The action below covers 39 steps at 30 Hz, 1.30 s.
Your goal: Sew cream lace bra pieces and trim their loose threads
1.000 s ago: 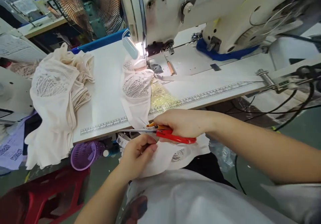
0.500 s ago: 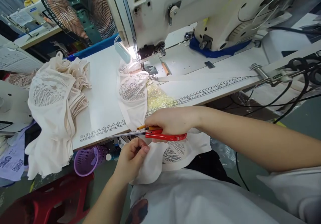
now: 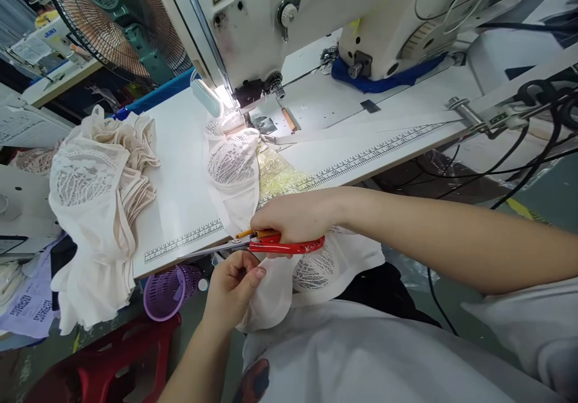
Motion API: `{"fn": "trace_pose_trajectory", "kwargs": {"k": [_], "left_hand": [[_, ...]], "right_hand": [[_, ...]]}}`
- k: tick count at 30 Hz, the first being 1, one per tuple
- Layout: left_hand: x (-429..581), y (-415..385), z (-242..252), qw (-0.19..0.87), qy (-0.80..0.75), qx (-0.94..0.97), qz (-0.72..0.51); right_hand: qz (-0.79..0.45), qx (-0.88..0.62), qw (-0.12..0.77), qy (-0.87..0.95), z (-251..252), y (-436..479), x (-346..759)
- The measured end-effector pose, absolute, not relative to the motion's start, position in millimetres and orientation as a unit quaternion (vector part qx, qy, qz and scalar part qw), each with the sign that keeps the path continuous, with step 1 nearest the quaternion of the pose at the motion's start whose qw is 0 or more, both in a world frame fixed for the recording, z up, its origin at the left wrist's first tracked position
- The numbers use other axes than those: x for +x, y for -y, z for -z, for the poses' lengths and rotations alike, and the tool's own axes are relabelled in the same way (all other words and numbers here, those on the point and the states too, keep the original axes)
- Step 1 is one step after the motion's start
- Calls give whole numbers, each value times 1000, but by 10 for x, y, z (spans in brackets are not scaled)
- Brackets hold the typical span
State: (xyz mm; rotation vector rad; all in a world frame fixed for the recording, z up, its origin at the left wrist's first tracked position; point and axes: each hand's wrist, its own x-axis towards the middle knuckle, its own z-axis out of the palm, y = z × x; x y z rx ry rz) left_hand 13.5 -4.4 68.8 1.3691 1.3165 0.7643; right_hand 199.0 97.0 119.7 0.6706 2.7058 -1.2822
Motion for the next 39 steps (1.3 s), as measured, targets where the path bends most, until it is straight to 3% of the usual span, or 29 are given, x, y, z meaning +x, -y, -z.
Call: {"fn": "trace_pose_trajectory", "kwargs": {"k": [16,23,39], "left_hand": [[30,89,-676,568,-555,553,-252],[95,122,-596,641,-509,480,-315],[138,103,-748,601,-545,493,-314]], "right_hand": [[372,155,32,-915,-1308,-942,1884],[358,157,53,-919,-1331,-995,1843],[384,145,20,-912,-1256,-1034,1843]]}}
